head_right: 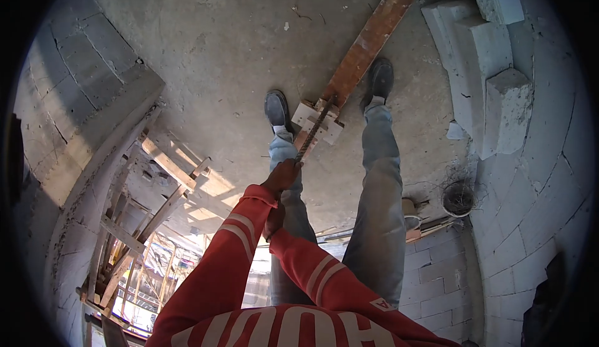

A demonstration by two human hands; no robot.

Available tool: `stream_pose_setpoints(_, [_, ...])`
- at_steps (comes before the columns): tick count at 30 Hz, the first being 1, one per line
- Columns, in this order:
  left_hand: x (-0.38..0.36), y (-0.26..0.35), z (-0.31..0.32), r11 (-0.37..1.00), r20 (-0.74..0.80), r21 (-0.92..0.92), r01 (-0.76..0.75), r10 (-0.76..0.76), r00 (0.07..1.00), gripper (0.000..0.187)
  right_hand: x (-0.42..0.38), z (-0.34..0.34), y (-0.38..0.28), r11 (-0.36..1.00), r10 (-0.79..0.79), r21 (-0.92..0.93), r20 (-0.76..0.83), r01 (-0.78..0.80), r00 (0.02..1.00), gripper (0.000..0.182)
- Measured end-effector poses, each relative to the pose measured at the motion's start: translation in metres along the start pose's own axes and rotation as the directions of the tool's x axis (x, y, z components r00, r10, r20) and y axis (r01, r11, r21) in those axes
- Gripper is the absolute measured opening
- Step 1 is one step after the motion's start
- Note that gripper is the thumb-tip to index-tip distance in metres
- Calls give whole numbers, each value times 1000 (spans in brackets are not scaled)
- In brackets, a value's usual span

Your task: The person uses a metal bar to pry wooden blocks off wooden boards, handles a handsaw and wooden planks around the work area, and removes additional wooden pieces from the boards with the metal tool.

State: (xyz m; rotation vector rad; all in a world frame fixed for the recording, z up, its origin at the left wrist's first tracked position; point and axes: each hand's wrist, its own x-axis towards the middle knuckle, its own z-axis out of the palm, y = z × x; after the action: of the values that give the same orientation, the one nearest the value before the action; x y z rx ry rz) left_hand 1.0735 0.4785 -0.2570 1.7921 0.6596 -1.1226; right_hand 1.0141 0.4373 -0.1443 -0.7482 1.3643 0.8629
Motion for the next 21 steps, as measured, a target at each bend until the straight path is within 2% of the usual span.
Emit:
stream_pose_setpoints(1, [11,-8,13,999,12,-45,-27,28,1000,43,-1,1,-15,1000,-1,-14,-1,1,1000,36])
stream_pose_setpoints(2, [15,-12,28,994,29,-93,-52,55,998,42,-6,-8,-44,982,188,-5,70,-188,980,35])
stream_pose_setpoints(3, [10,2,29,993,31,-111,-49,53,998,42,-16,-16,-72,929,368,-8,137,-370,920,37])
stream_pose_setpoints(4, [3,25,19,883,217,-444,152,-58,974,38,-27,-17,-92,910,415,-11,37,-415,909,38])
stream_pose_setpoints(5, [2,45,12,641,415,-673,370,-87,906,34,-36,-14,-112,889,457,-11,-57,-458,888,40])
stream_pose_setpoints(6, [0,60,19,555,402,-738,384,-96,911,29,-45,-15,-138,861,492,-58,-152,-505,857,40])
stream_pose_setpoints(8, [0,89,36,475,344,-797,374,-152,927,28,-50,-28,-180,806,557,-128,-168,-578,813,39])
stream_pose_setpoints(9, [1,103,48,475,262,-815,331,-207,943,26,-52,-33,-197,793,556,-178,-178,-582,812,39])
stream_pose_setpoints(10, [7,107,69,555,109,-809,193,-180,978,25,-54,-26,-211,779,552,-196,-237,-596,800,38])
stream_pose_setpoints(12, [10,127,69,452,151,-855,254,-251,956,26,-58,-24,-237,748,580,-219,-244,-627,777,39])
stream_pose_setpoints(13, [12,134,70,451,156,-854,260,-255,954,26,-59,-19,-248,730,597,-212,-264,-650,757,39])
stream_pose_setpoints(15, [20,149,63,569,79,-794,215,-253,964,27,-60,-3,-276,703,634,-208,-249,-680,732,37])
stream_pose_setpoints(17, [34,179,36,171,280,-929,329,-256,925,29,-56,30,-321,660,689,-198,-224,-724,689,32])
stream_pose_setpoints(18, [49,197,21,120,329,-924,364,-237,914,29,-50,54,-354,643,709,-189,-217,-742,670,30])
stream_pose_setpoints(19, [73,212,23,-3,330,-942,336,-195,924,28,-43,74,-389,654,716,-176,-169,-736,677,29])
stream_pose_setpoints(20, [93,236,14,-133,337,-940,314,-229,913,27,-36,91,-421,664,720,-166,-118,-729,684,28])
stream_pose_setpoints(21, [104,258,7,-264,348,-923,280,-264,900,25,-34,106,-446,684,712,-94,-133,-723,690,29])
